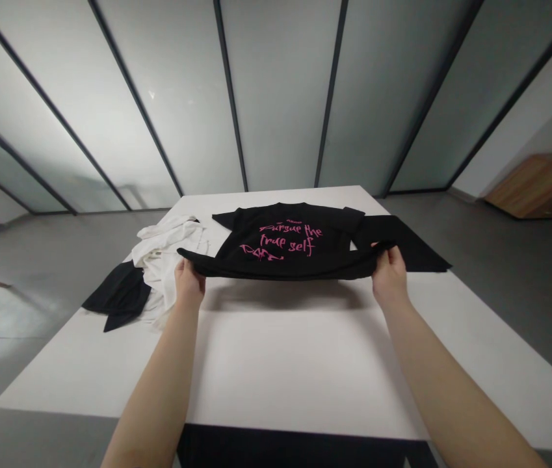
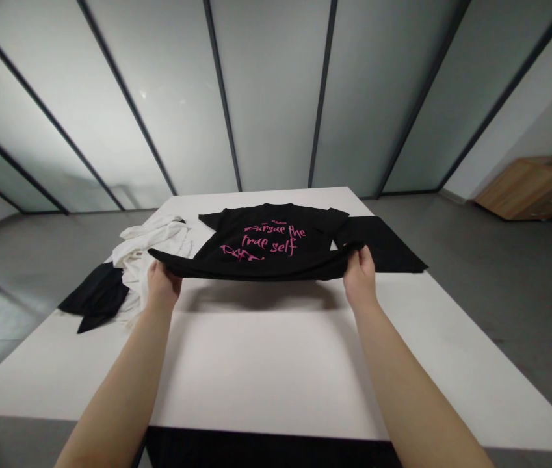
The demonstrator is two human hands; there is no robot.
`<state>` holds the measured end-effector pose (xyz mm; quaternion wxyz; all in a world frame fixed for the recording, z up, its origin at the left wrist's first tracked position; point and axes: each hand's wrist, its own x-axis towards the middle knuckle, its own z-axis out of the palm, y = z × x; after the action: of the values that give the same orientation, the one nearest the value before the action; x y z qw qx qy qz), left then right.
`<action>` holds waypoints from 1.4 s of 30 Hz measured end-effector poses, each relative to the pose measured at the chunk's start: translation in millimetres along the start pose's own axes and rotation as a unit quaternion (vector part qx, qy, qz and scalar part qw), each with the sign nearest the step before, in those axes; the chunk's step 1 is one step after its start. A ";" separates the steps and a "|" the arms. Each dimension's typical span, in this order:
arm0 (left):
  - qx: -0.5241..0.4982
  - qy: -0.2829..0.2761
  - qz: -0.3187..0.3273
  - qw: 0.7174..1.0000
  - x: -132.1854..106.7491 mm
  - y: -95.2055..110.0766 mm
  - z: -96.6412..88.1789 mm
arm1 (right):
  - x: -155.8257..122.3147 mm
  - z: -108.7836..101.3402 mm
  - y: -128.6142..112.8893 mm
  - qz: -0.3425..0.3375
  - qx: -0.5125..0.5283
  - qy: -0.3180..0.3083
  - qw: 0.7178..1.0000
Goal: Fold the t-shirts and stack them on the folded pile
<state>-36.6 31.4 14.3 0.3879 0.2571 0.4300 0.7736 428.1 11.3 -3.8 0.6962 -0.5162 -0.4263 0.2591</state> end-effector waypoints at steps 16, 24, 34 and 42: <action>0.005 -0.495 -0.209 0.843 -6.5 27.5 -36.0 | -3.4 -62.5 -25.0 0.311 0.132 -0.513 0.789; 0.679 -0.163 0.077 0.712 -10.0 -10.9 -10.5 | -6.7 -12.6 -5.4 0.239 -0.210 -0.284 0.904; 0.757 -0.179 -0.052 0.626 -10.1 6.5 -15.8 | 6.2 -27.3 16.3 0.071 -0.569 -0.174 0.801; 0.636 -0.317 -0.156 0.687 6.8 24.7 -45.1 | 15.8 -57.0 0.0 0.294 -0.379 -0.342 0.808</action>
<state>-82.8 7.9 13.7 0.3600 0.6008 0.7043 0.1159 485.1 -4.4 -4.6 0.1450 -0.7175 -0.5295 0.4288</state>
